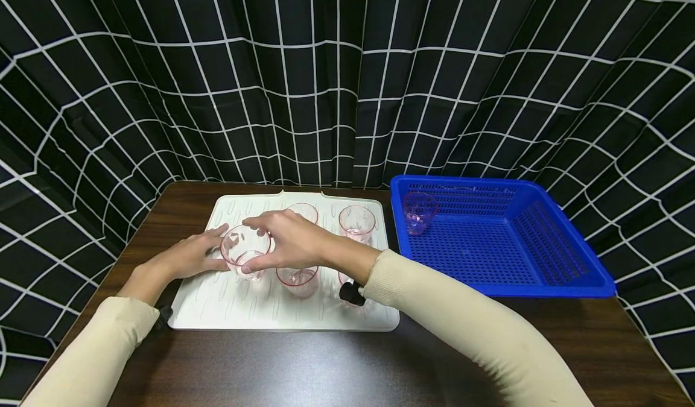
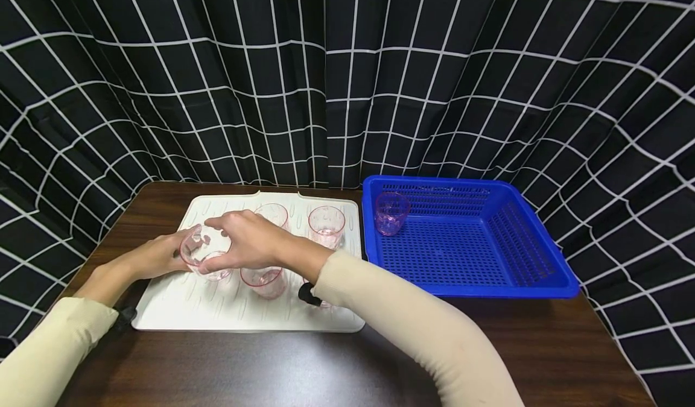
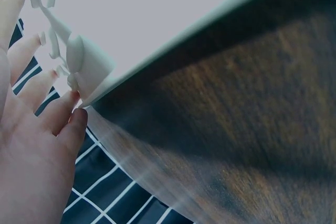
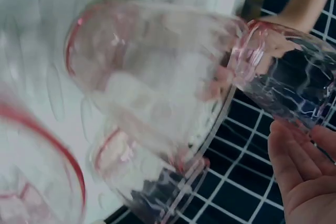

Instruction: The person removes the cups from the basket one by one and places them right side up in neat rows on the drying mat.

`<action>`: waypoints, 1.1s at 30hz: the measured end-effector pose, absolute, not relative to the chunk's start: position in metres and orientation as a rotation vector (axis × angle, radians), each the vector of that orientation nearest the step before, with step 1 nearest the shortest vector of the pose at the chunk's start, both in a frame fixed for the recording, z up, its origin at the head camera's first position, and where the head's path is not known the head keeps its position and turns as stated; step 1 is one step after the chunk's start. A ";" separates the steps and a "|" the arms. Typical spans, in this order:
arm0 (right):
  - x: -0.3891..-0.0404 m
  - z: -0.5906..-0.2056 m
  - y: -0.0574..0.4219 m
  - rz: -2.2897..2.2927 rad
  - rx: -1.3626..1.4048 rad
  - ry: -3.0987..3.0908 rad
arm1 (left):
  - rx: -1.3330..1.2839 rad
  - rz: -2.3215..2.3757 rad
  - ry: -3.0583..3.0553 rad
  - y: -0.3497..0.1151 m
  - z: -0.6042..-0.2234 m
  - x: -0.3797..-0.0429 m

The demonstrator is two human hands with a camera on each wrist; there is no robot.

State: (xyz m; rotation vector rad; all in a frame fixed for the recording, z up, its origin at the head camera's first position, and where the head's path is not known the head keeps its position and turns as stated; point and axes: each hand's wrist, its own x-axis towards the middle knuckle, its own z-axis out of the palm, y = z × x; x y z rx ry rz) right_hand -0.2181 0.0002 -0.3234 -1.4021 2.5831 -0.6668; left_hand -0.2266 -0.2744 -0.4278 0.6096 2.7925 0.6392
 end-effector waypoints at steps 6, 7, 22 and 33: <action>-0.214 -0.338 -0.006 -0.597 -1.405 2.559 | 0.628 0.619 2.795 -0.274 -0.426 -0.227; -0.213 -0.340 -0.007 -0.593 -1.403 2.556 | 0.627 0.615 2.794 -0.274 -0.426 -0.227; -0.207 -0.359 -0.015 -0.551 -1.375 2.500 | 0.603 0.630 2.788 -0.276 -0.428 -0.228; -0.209 -0.357 -0.014 -0.464 -1.363 2.486 | 0.594 0.628 2.786 -0.276 -0.428 -0.227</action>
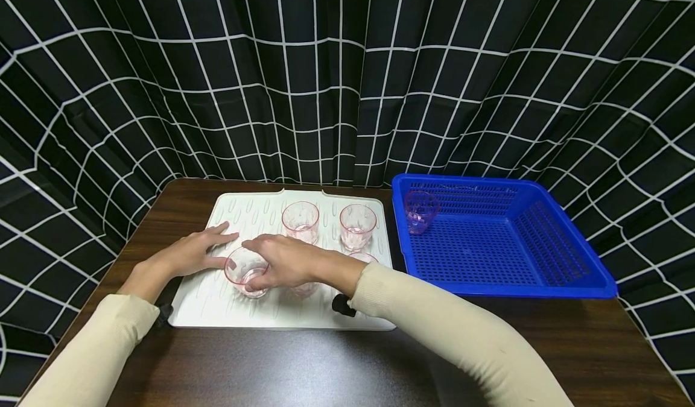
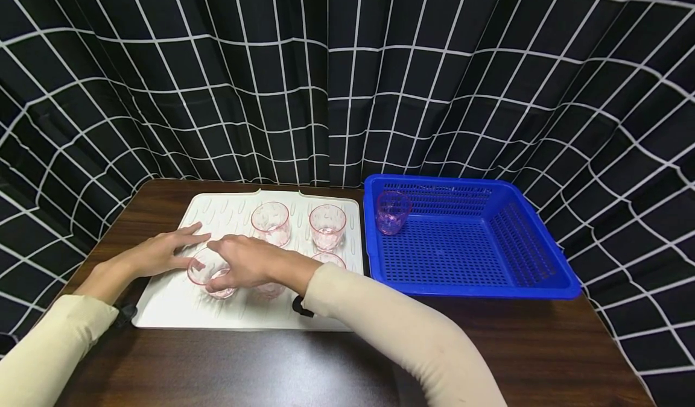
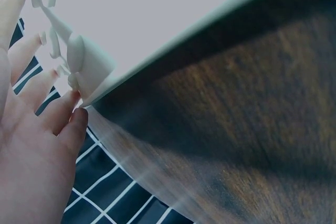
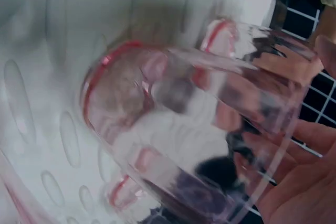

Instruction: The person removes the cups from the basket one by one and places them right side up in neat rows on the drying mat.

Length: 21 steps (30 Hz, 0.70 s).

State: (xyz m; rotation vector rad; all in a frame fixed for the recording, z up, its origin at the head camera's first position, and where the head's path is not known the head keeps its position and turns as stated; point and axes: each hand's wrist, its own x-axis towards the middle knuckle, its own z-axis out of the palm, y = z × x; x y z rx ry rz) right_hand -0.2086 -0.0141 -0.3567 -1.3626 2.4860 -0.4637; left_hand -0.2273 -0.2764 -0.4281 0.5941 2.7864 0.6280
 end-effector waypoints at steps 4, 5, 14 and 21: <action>-0.211 -0.344 -0.008 -0.452 -1.356 2.491 | 0.589 0.623 2.784 -0.276 -0.427 -0.227; -0.213 -0.340 -0.005 -0.460 -1.357 2.496 | 0.584 0.623 2.781 -0.275 -0.427 -0.227; -0.239 -0.305 0.041 -0.669 -1.358 2.540 | 0.579 0.630 2.776 -0.273 -0.426 -0.226; -0.258 -0.290 0.098 -0.864 -1.219 2.611 | 0.572 0.631 2.775 -0.275 -0.429 -0.228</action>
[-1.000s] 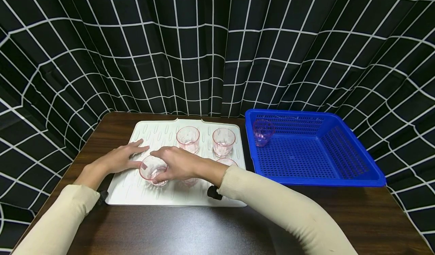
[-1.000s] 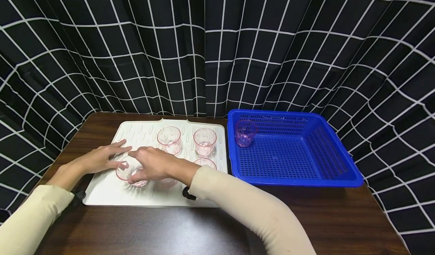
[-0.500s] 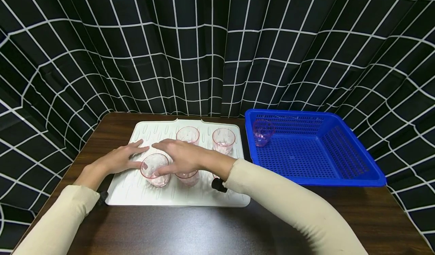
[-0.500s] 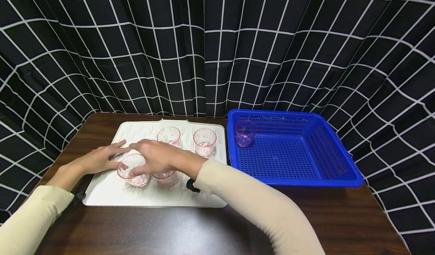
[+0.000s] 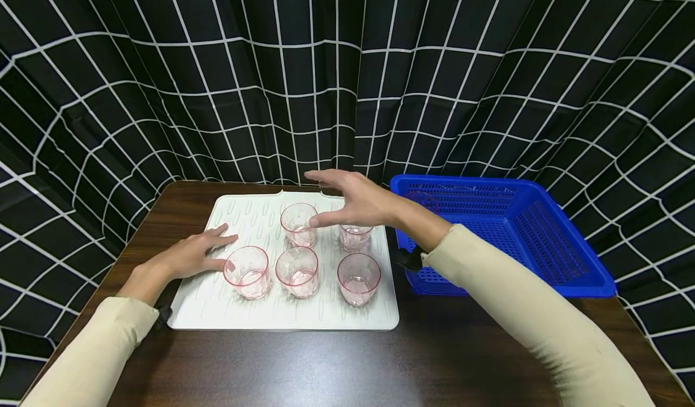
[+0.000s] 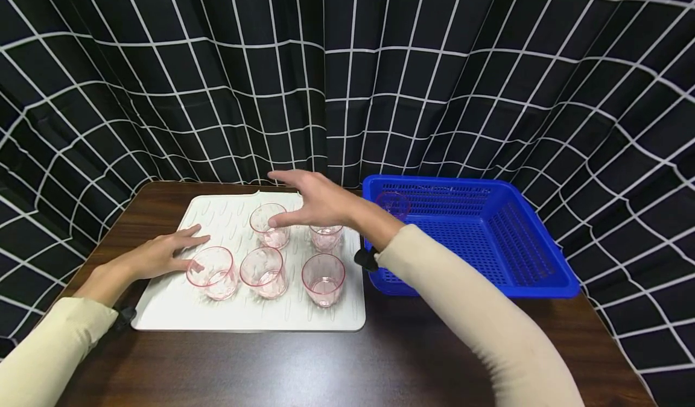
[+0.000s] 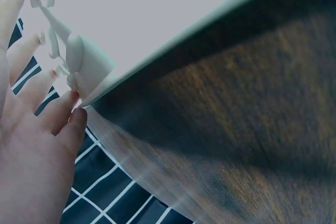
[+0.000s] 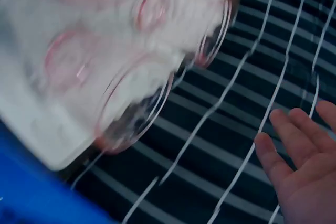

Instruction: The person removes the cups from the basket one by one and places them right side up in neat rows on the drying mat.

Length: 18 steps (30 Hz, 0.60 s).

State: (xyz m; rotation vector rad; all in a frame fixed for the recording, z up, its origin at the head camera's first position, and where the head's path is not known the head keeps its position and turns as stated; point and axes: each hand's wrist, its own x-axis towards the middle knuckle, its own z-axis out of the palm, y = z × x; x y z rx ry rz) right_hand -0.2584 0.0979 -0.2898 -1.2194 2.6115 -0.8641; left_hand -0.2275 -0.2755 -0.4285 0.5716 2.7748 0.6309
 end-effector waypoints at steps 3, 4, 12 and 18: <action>-0.268 -0.289 0.124 -0.930 -1.125 2.657 | 0.577 0.627 2.777 -0.276 -0.428 -0.228; -0.271 -0.289 0.132 -0.945 -1.089 2.670 | 0.577 0.629 2.776 -0.276 -0.428 -0.228; -0.292 -0.303 0.198 -0.942 -0.785 2.750 | 0.563 0.631 2.768 -0.276 -0.429 -0.228; -0.299 -0.323 0.236 -0.881 -0.637 2.757 | 0.579 0.630 2.771 -0.276 -0.432 -0.229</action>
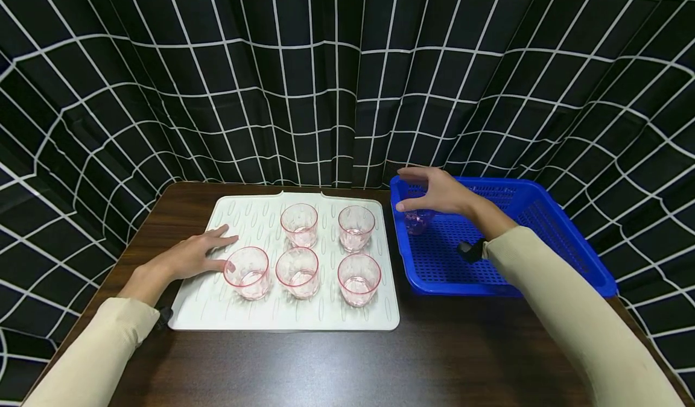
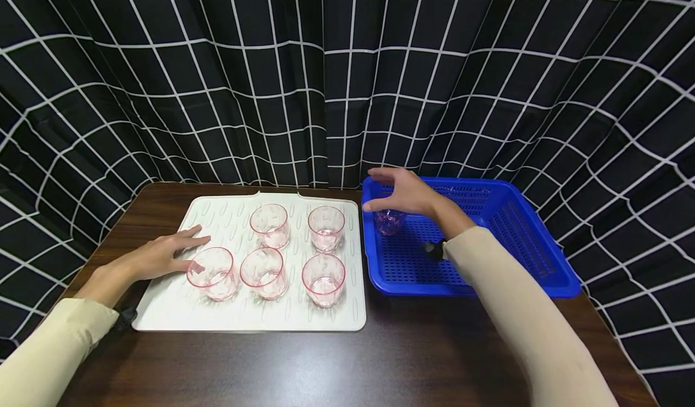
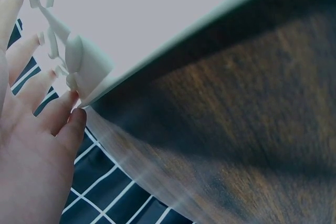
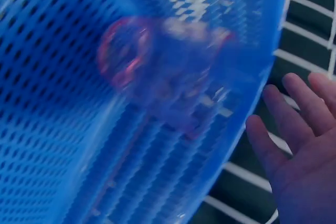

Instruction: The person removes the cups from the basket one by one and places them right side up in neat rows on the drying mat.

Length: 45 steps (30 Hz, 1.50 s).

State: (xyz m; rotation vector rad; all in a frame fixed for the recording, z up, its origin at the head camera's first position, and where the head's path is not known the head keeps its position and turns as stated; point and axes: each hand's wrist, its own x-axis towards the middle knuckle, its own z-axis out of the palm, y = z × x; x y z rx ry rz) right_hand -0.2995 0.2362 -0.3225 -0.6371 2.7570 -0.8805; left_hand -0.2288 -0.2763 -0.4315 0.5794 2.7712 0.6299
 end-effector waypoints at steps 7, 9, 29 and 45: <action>-0.302 -0.338 0.268 -0.812 -0.521 2.757 | 0.554 0.637 2.764 -0.275 -0.430 -0.228; -0.303 -0.342 0.273 -0.791 -0.504 2.759 | 0.545 0.637 2.761 -0.275 -0.430 -0.228; -0.306 -0.355 0.282 -0.751 -0.463 2.748 | 0.534 0.635 2.753 -0.274 -0.428 -0.229; -0.305 -0.331 0.277 -0.803 -0.399 2.987 | 0.535 0.634 2.752 -0.274 -0.429 -0.228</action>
